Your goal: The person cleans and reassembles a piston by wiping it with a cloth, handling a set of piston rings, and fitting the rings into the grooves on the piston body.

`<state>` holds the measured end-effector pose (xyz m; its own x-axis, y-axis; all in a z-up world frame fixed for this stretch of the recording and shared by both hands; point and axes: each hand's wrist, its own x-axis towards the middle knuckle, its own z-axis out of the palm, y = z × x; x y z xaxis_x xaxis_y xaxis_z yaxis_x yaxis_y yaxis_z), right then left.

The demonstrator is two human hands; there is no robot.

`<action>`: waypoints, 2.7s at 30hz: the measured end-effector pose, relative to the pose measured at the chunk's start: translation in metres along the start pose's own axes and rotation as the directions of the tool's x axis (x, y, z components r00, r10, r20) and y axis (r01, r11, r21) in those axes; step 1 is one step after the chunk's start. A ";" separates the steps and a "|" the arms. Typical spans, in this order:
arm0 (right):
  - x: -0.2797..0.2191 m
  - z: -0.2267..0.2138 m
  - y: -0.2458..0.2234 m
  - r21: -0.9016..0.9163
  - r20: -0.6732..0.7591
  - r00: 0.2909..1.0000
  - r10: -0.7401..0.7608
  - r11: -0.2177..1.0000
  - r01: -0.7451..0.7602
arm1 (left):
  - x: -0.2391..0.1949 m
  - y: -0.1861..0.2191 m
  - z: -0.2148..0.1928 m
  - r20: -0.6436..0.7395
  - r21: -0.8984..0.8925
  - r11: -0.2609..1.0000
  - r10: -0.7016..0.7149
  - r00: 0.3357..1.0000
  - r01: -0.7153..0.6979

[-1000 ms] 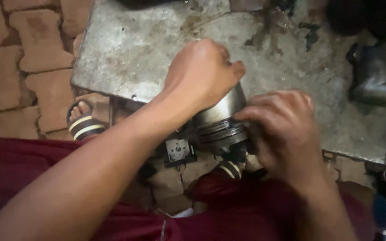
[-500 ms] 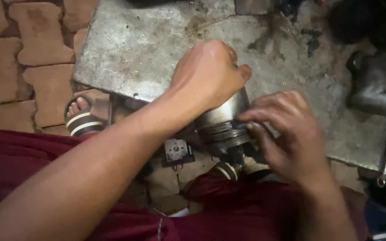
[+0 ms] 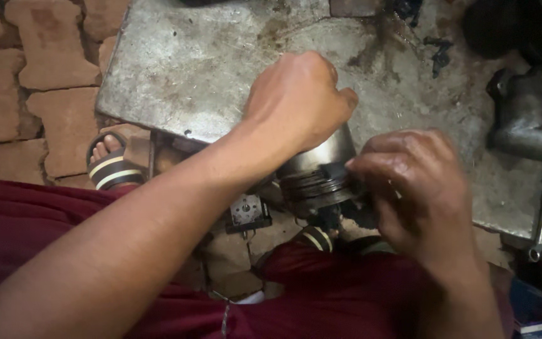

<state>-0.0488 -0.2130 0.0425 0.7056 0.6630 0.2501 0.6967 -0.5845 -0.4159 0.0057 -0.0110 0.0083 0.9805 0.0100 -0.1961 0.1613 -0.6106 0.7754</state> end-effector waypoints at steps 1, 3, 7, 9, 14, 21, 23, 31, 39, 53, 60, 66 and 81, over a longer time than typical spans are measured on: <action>0.000 0.000 0.000 0.006 0.012 0.999 -0.039 0.999 0.039 | -0.001 0.000 0.000 -0.001 0.004 1.000 0.003 1.000 -0.003; 0.002 -0.002 0.001 -0.019 0.021 0.999 -0.043 0.999 0.043 | 0.000 0.000 -0.002 -0.009 0.018 1.000 0.015 1.000 -0.015; 0.009 -0.007 -0.002 -0.085 0.082 0.997 0.009 0.996 -0.002 | 0.000 0.001 0.000 -0.002 -0.021 1.000 0.003 1.000 -0.003; 0.014 -0.004 -0.008 -0.106 0.094 0.996 0.007 0.994 0.003 | -0.001 0.000 -0.001 -0.012 -0.018 1.000 -0.024 1.000 0.024; 0.015 0.003 -0.020 -0.279 0.169 0.981 -0.100 0.949 0.145 | 0.002 0.007 -0.005 0.085 -0.018 0.996 -0.081 0.993 0.083; 0.000 0.016 0.007 -0.107 -0.032 0.999 0.035 0.994 -0.038 | -0.003 -0.002 -0.009 0.060 0.002 1.000 -0.025 0.998 0.025; -0.005 0.021 0.017 -0.023 -0.069 0.993 0.092 0.995 -0.093 | -0.006 -0.006 -0.011 0.057 -0.025 0.999 -0.029 0.998 0.031; -0.007 0.026 0.002 0.048 -0.145 0.989 0.042 0.998 -0.036 | -0.009 -0.009 -0.008 0.030 -0.045 0.998 -0.050 0.998 0.051; -0.001 0.027 -0.020 -0.101 -0.166 0.983 -0.082 0.993 0.066 | -0.008 -0.016 -0.005 -0.010 -0.077 0.997 -0.003 1.000 0.002; -0.012 0.035 0.000 0.075 -0.228 0.965 0.132 0.990 -0.118 | -0.016 -0.035 -0.004 -0.024 -0.254 0.964 0.071 0.997 -0.075; -0.014 0.028 -0.003 -0.054 -0.202 0.979 0.038 0.997 -0.050 | -0.012 -0.048 0.005 -0.111 -0.374 0.882 0.264 0.958 -0.286; -0.011 0.032 0.013 0.203 -0.212 0.955 0.206 0.965 -0.163 | -0.016 -0.049 -0.003 -0.068 -0.336 0.915 0.214 0.974 -0.225; -0.005 0.020 0.006 0.126 -0.223 0.956 0.189 0.978 -0.164 | -0.021 -0.050 0.003 -0.176 -0.328 0.902 0.232 0.957 -0.279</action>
<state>-0.0504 -0.2103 0.0214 0.8351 0.4193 0.3561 0.5499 -0.6214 -0.5581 -0.0237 0.0174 -0.0281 0.9952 0.0069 0.0979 -0.0916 -0.2936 0.9515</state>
